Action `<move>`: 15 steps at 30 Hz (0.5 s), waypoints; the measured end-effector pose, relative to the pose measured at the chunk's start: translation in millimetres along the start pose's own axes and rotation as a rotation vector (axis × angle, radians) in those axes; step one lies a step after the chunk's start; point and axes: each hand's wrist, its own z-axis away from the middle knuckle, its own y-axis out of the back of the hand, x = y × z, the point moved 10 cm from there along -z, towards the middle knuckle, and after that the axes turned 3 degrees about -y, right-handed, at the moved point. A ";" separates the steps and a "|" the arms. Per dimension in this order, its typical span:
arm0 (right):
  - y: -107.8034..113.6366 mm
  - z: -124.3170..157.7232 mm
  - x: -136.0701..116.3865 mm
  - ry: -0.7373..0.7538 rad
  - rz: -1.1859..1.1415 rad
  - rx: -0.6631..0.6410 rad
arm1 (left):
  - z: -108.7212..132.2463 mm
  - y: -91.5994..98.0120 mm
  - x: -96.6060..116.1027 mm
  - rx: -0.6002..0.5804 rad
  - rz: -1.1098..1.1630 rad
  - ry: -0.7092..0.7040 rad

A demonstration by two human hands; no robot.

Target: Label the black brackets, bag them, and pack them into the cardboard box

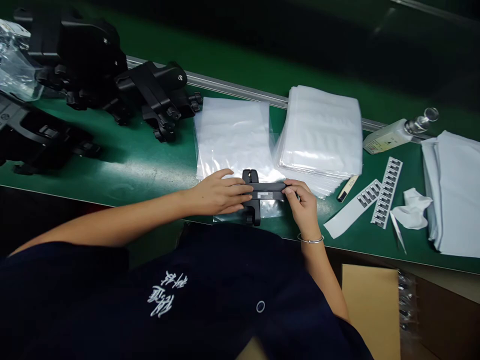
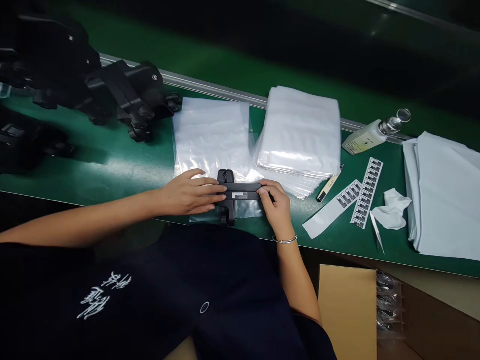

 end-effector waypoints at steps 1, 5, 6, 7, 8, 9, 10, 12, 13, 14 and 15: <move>-0.8 1.3 -3.7 0.040 0.038 -0.044 | 9.9 4.5 -7.3 0.054 -0.001 0.074; -21.4 8.1 -13.4 0.212 0.324 -0.286 | 44.7 7.3 -39.8 0.262 0.059 0.465; -27.2 9.4 -14.3 0.250 0.376 -0.322 | 50.3 2.2 -44.0 0.283 0.084 0.526; -31.9 10.2 -15.4 0.283 0.402 -0.340 | 54.5 -4.1 -46.6 0.290 0.103 0.565; -34.7 10.8 -17.1 0.312 0.410 -0.337 | 57.4 -10.7 -48.1 0.286 0.114 0.584; -35.7 11.8 -19.7 0.339 0.408 -0.317 | 59.7 -17.2 -49.3 0.272 0.116 0.591; -34.6 13.2 -22.9 0.361 0.405 -0.283 | 61.7 -23.1 -50.7 0.250 0.109 0.592; -25.7 17.6 -31.2 0.386 0.405 -0.177 | 65.0 -31.5 -54.4 0.202 0.067 0.590; -17.9 20.5 -36.6 0.391 0.406 -0.106 | 65.5 -33.8 -55.9 0.181 0.038 0.589; -9.1 23.9 -42.8 0.396 0.402 -0.032 | 64.4 -35.1 -56.4 0.167 0.006 0.585; 0.1 27.5 -49.8 0.403 0.396 0.040 | 61.0 -36.1 -54.7 0.157 -0.020 0.571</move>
